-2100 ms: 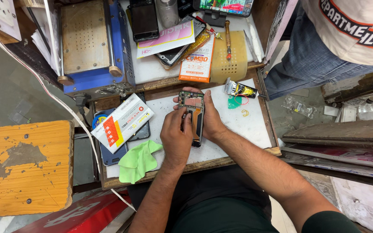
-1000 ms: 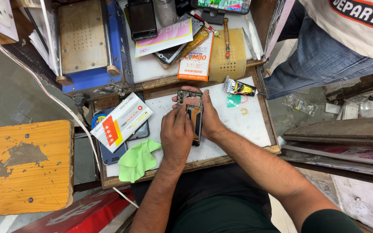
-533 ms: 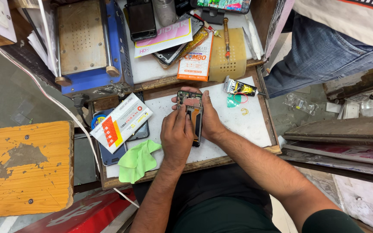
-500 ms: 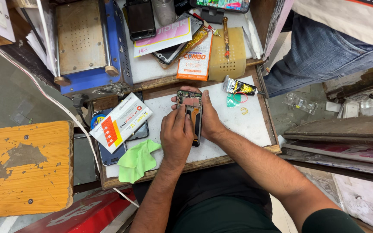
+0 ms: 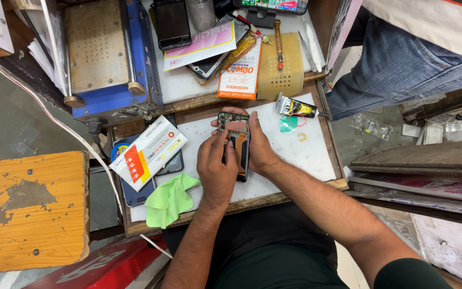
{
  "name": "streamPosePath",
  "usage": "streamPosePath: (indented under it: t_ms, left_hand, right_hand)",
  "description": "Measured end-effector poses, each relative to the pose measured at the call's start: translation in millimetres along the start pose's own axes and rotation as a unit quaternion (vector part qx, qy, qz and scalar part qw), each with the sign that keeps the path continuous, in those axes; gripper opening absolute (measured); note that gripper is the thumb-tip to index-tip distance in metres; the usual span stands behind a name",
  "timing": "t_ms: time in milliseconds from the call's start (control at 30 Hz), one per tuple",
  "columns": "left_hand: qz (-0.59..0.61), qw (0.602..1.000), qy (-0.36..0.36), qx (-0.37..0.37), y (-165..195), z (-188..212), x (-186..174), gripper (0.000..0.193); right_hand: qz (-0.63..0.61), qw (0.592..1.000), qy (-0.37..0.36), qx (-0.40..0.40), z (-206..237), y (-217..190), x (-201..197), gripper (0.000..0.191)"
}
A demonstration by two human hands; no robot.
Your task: The person works on a disassembled smartphone at a cluttered workbench. They peel off a protective film from the phone's back, wipe the surface with a green cloth, and then place a new battery into the phone chassis. The person then closes the back cover and places the phone on the table.
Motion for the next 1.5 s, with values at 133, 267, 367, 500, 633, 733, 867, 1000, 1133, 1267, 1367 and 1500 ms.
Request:
streamPosePath:
  t_ms: [133, 267, 367, 500, 633, 733, 867, 1000, 1133, 1267, 1367, 1500]
  left_hand:
    - [0.008, 1.0, 0.004, -0.001, -1, 0, 1, 0.033]
    - [0.003, 1.0, 0.006, 0.016, 1, 1, 2, 0.032]
    - [-0.007, 1.0, 0.003, 0.029, 2, 3, 3, 0.032]
    - [-0.018, 0.999, 0.006, 0.046, 4, 4, 3, 0.032]
    - [-0.051, 0.996, -0.005, 0.069, 10, 2, 4, 0.031]
    - [-0.076, 0.993, -0.024, 0.091, 17, -2, 3, 0.031]
    - [-0.082, 0.992, -0.041, 0.082, 18, -10, -2, 0.027]
    - [-0.095, 0.99, -0.07, 0.074, 19, -16, 1, 0.031]
    - [-0.106, 0.982, -0.046, 0.147, 44, -8, -2, 0.051]
    - [-0.045, 0.95, -0.137, 0.278, 90, 34, 22, 0.058]
    - [-0.014, 0.943, -0.166, 0.287, 114, 59, 44, 0.058]
    - [0.088, 0.914, -0.277, 0.282, 139, 90, 73, 0.061]
  right_hand:
    - [-0.001, 1.0, 0.003, 0.001, -1, 1, -1, 0.076]
    - [0.002, 1.0, 0.004, 0.007, -1, 1, -2, 0.077]
    - [0.009, 1.0, -0.003, 0.006, 0, 0, -1, 0.078]
    - [0.017, 1.0, 0.003, 0.007, 1, 1, -1, 0.077]
    - [0.017, 1.0, 0.014, 0.011, 1, 0, -1, 0.076]
    - [0.02, 0.999, 0.025, 0.017, 2, 0, -3, 0.075]
    - [0.013, 0.999, 0.024, 0.024, 3, 0, -3, 0.074]
    - [0.023, 0.999, 0.037, 0.031, -1, 0, -6, 0.073]
    - [-0.022, 0.998, 0.034, 0.044, -7, 1, -4, 0.073]
    - [-0.036, 0.994, 0.011, 0.1, -5, 10, -1, 0.072]
    - [-0.047, 0.993, -0.006, 0.104, -4, 10, 0, 0.073]
    - [-0.015, 0.996, 0.021, 0.081, -6, 11, -1, 0.075]
Point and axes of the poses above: each hand's wrist, its own z-axis away from the middle knuckle, its own x-axis out of the palm, y = z × x, the point moved 9 cm from there along -z, towards the middle knuckle, and after that the axes turned 8 degrees about y, right-handed, at the moved point
